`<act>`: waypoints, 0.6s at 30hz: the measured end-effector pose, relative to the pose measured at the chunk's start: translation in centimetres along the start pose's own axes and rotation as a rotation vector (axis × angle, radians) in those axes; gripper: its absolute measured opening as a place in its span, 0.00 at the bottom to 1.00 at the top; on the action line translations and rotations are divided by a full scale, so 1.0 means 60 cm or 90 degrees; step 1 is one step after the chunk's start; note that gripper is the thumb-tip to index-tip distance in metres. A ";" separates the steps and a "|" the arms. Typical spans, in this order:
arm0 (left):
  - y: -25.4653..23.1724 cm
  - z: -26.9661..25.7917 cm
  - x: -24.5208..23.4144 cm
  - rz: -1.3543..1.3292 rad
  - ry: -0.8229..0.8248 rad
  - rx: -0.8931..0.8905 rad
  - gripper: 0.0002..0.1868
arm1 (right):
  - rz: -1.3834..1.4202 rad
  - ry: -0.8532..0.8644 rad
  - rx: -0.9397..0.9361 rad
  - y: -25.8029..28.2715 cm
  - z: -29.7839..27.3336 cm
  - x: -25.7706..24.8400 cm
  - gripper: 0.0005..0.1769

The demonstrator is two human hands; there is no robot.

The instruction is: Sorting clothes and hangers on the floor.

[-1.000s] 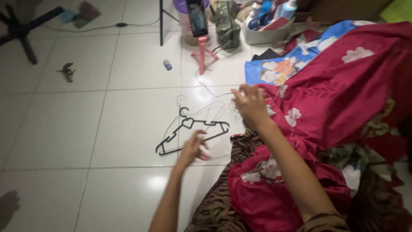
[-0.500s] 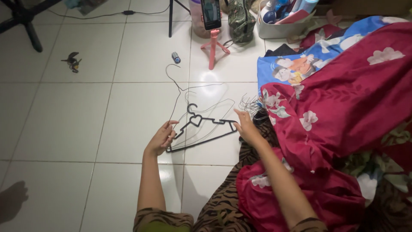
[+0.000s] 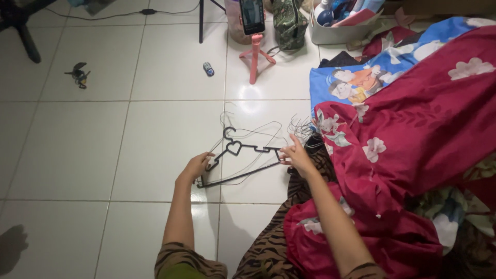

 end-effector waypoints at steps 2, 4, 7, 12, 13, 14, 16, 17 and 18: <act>-0.004 -0.002 -0.007 0.100 -0.053 0.023 0.16 | -0.004 0.004 0.014 -0.019 0.000 0.003 0.44; -0.002 -0.001 -0.010 0.198 -0.105 0.049 0.13 | -0.008 0.007 0.026 -0.042 0.007 0.000 0.43; -0.009 -0.009 -0.012 0.315 -0.217 0.147 0.10 | -0.105 0.009 -0.023 -0.051 0.016 -0.008 0.33; -0.032 -0.045 -0.009 0.442 -0.341 0.173 0.15 | -0.864 -0.331 -0.531 0.143 -0.119 0.014 0.25; -0.029 -0.047 -0.008 0.442 -0.337 0.177 0.15 | -0.865 -0.337 -0.528 0.183 -0.150 0.018 0.25; -0.022 -0.048 -0.007 0.432 -0.329 0.170 0.18 | -0.929 -0.432 -0.562 0.231 -0.195 0.023 0.32; -0.015 -0.050 -0.005 0.419 -0.316 0.168 0.22 | -0.995 -0.534 -0.589 0.270 -0.237 -0.010 0.39; -0.014 -0.049 -0.002 0.416 -0.305 0.172 0.23 | -1.026 -0.559 -0.460 0.257 -0.217 -0.071 0.38; -0.013 -0.048 -0.002 0.414 -0.294 0.178 0.24 | -1.047 -0.582 -0.327 0.241 -0.201 -0.132 0.39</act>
Point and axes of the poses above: each hand's wrist, its own z-axis towards the middle knuckle, its own x-axis out of the palm, y = z × x, the point moved 10 cm from there along z, towards the middle knuckle, and after that the axes turned 6 degrees about x, right-handed, at the moved point
